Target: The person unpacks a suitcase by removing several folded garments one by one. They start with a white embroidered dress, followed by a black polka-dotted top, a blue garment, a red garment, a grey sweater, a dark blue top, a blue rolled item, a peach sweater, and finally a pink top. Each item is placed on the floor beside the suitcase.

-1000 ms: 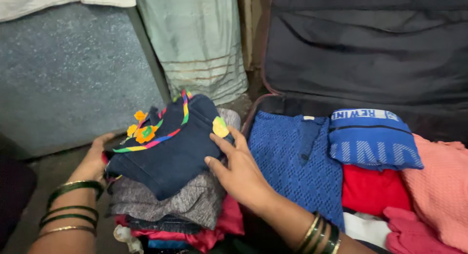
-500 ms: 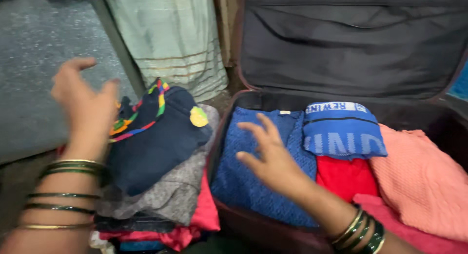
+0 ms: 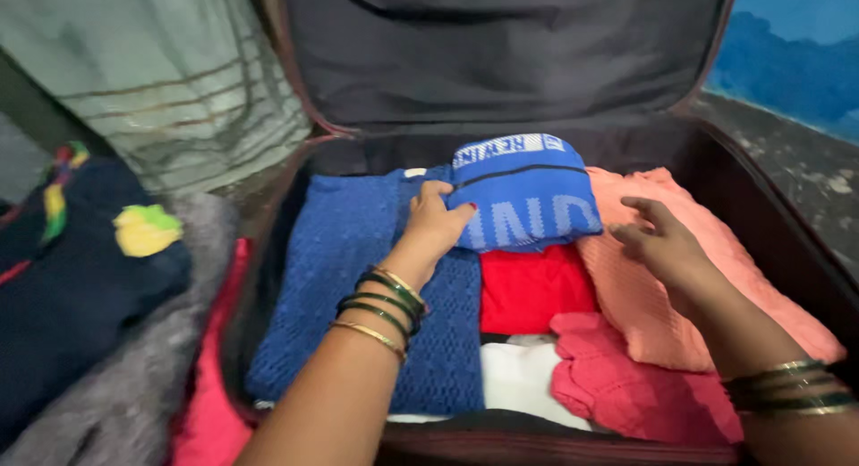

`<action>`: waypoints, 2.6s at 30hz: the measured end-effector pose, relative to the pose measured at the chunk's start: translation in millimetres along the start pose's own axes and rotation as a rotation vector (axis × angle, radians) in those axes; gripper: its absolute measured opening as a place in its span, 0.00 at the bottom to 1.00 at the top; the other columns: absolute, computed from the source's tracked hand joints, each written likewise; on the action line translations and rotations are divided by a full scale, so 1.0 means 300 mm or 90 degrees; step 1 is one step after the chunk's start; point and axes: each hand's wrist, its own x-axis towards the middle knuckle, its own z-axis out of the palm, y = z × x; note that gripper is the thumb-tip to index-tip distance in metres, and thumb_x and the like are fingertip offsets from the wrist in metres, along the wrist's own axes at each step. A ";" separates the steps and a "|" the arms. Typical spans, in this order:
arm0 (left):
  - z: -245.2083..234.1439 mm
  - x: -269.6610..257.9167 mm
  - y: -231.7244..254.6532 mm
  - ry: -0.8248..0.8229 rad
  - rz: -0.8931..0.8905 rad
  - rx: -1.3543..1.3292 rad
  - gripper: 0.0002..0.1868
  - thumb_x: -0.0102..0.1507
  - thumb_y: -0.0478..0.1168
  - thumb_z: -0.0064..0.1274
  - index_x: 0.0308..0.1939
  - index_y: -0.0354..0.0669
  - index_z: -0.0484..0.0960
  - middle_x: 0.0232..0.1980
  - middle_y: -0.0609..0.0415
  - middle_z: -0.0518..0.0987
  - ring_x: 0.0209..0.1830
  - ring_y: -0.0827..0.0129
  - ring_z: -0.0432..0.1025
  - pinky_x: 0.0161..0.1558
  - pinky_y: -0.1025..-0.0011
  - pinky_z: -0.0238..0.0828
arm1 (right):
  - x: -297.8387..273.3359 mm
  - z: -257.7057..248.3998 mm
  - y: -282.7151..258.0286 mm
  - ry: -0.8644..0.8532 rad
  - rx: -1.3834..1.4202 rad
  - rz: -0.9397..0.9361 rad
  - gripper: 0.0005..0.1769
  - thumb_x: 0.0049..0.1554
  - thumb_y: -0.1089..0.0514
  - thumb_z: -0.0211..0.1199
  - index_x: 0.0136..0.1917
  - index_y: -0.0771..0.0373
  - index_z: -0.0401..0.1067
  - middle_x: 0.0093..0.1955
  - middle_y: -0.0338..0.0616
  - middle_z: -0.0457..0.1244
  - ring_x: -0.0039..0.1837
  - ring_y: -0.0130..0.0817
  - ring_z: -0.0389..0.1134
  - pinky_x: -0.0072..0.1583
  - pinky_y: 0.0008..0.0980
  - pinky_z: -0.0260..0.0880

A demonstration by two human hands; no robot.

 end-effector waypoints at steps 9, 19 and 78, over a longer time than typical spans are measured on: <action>0.139 -0.012 -0.190 0.077 0.212 0.023 0.30 0.62 0.42 0.59 0.66 0.38 0.69 0.52 0.37 0.79 0.52 0.44 0.76 0.52 0.57 0.73 | 0.043 0.147 -0.114 -0.099 0.108 -0.024 0.32 0.59 0.57 0.61 0.76 0.54 0.63 0.67 0.44 0.63 0.61 0.31 0.64 0.61 0.33 0.67; 0.129 0.008 -0.169 -0.056 -0.067 -0.423 0.35 0.65 0.43 0.58 0.73 0.37 0.63 0.51 0.39 0.81 0.42 0.65 0.77 0.43 0.70 0.75 | 0.046 0.112 -0.104 -0.103 0.313 0.055 0.26 0.64 0.54 0.55 0.71 0.71 0.69 0.64 0.45 0.66 0.57 0.32 0.67 0.63 0.33 0.69; 0.121 -0.124 -0.052 -0.209 -0.108 -0.509 0.21 0.69 0.46 0.48 0.63 0.39 0.73 0.48 0.42 0.84 0.42 0.62 0.78 0.45 0.65 0.78 | -0.095 0.113 -0.207 0.078 0.198 -0.299 0.25 0.70 0.53 0.54 0.76 0.66 0.63 0.72 0.46 0.62 0.72 0.39 0.62 0.72 0.38 0.63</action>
